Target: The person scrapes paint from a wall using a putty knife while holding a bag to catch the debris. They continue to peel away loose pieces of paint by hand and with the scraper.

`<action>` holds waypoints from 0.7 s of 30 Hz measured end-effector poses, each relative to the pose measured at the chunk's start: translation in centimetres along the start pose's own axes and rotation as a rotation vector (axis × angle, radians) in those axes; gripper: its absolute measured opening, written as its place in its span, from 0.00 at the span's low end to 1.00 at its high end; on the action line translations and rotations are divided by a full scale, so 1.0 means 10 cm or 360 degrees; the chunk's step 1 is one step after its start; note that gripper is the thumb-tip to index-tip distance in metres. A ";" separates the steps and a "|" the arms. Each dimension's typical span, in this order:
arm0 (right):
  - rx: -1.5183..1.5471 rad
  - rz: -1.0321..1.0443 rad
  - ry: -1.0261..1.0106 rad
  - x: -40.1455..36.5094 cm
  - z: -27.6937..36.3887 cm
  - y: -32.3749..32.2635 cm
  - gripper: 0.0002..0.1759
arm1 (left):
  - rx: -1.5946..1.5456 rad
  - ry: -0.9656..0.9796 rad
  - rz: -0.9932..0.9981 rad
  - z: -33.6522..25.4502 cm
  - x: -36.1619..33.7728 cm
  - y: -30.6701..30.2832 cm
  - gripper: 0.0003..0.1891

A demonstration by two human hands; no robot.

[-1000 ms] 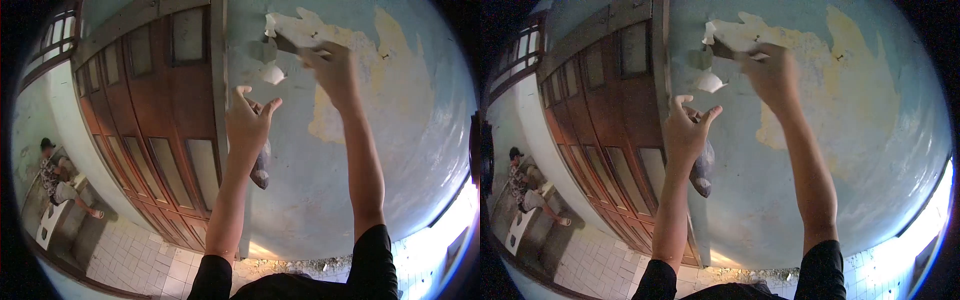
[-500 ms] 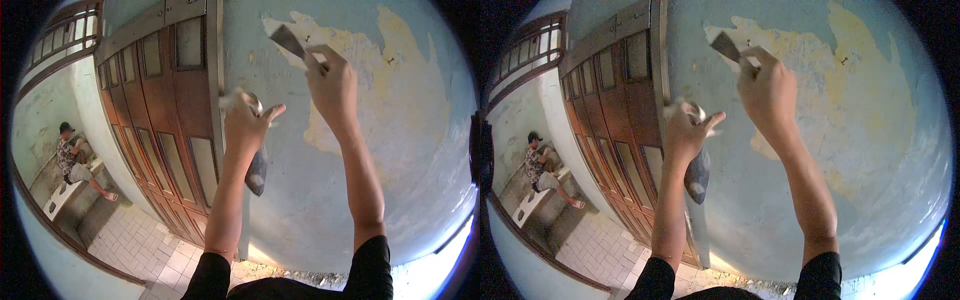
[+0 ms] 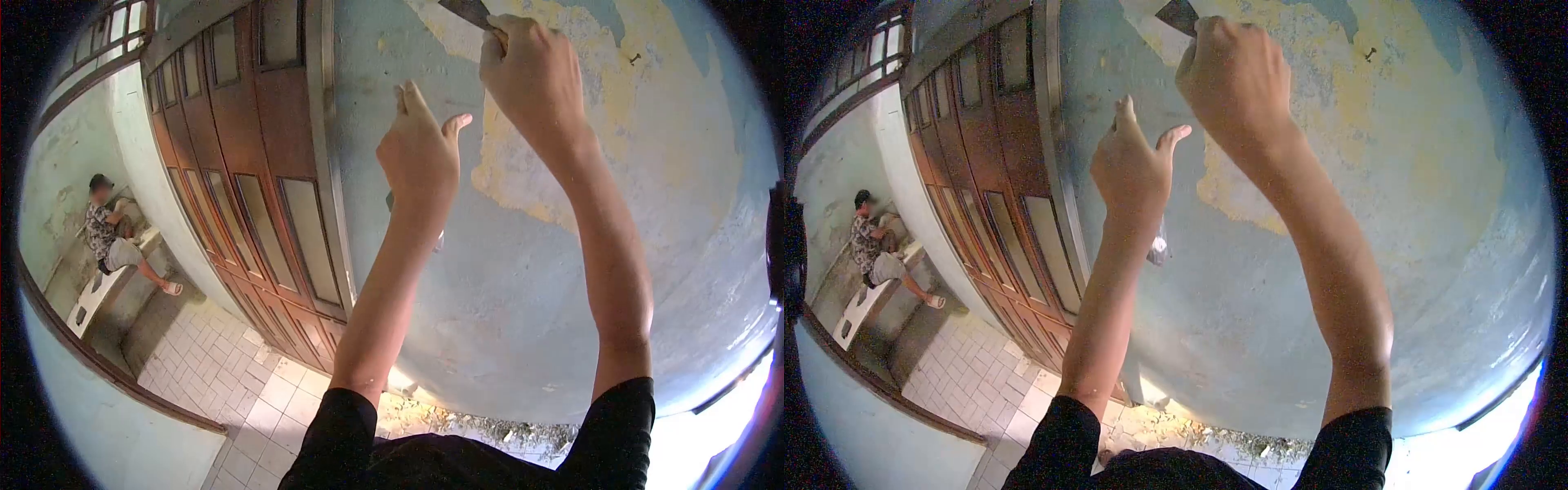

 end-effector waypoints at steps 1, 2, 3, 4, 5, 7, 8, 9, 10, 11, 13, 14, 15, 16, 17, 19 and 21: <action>-0.0053 0.0010 0.0002 0.02 0.02 0.01 0.09 | -0.0003 0.0008 0.0011 0.01 0.01 -0.02 0.45; -0.0066 -0.0007 0.0020 0.10 0.02 0.05 0.09 | 0.0065 -0.0074 0.0167 0.01 0.08 -0.01 0.48; -0.0091 -0.0028 0.0057 0.16 0.03 0.06 0.09 | 0.0124 -0.0158 0.0332 -0.01 0.13 -0.01 0.51; -0.0121 -0.0052 0.0081 0.22 0.03 0.06 0.10 | 0.0100 -0.0140 0.0330 -0.02 0.16 -0.03 0.51; -0.0143 -0.0066 0.0080 0.26 0.03 0.03 0.10 | 0.0080 -0.0179 0.0439 -0.01 0.19 -0.03 0.52; 0.0016 -0.0086 0.0084 0.29 0.18 -0.13 0.09 | 0.0054 -0.0204 0.0558 0.03 0.22 -0.02 0.53; 0.0001 -0.0094 0.0102 0.28 0.17 -0.12 0.09 | 0.0050 -0.0186 0.0565 0.03 0.22 -0.01 0.53; -0.0008 -0.0043 0.0112 0.26 0.13 -0.12 0.10 | 0.0040 -0.0173 0.0570 0.02 0.22 0.00 0.53; -0.0018 0.0007 0.0108 0.27 0.12 -0.10 0.11 | 0.0022 -0.0161 0.0568 0.01 0.23 0.00 0.53; -0.0035 0.0004 0.0107 0.34 0.12 -0.05 0.11 | 0.0054 -0.0160 0.0613 0.01 0.25 0.01 0.52; -0.0332 0.0149 0.0136 0.50 0.15 0.04 0.13 | 0.0079 -0.0144 0.0662 0.01 0.29 -0.01 0.52; -0.0343 0.0153 0.0147 0.49 0.13 0.02 0.13 | 0.0065 -0.0133 0.0679 0.02 0.29 -0.02 0.51; -0.0214 0.0090 0.0085 0.49 0.23 -0.11 0.11 | 0.0048 -0.0123 0.0695 0.03 0.29 -0.01 0.51; -0.0084 0.0031 0.0027 0.48 0.30 -0.18 0.10 | 0.0037 -0.0117 0.0710 0.05 0.28 0.03 0.51; -0.0096 0.0042 0.0036 0.48 0.31 -0.17 0.10 | 0.0025 -0.0068 0.0634 0.06 0.26 0.06 0.51; -0.0083 0.0121 0.0136 0.52 0.28 -0.13 0.11 | 0.0002 -0.0033 0.0556 0.06 0.26 0.07 0.50; -0.0067 -0.0003 -0.0040 0.72 0.29 0.04 0.11 | 0.0032 -0.0010 0.0539 0.06 0.27 0.07 0.51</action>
Point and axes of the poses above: each hand's wrist, its own x-axis towards the middle knuckle, its own y-axis out of the palm, z = x × y, the point moved 3 cm from there along x, towards the middle knuckle, and after that the axes turned 14 degrees about z, right-handed, at the moved point
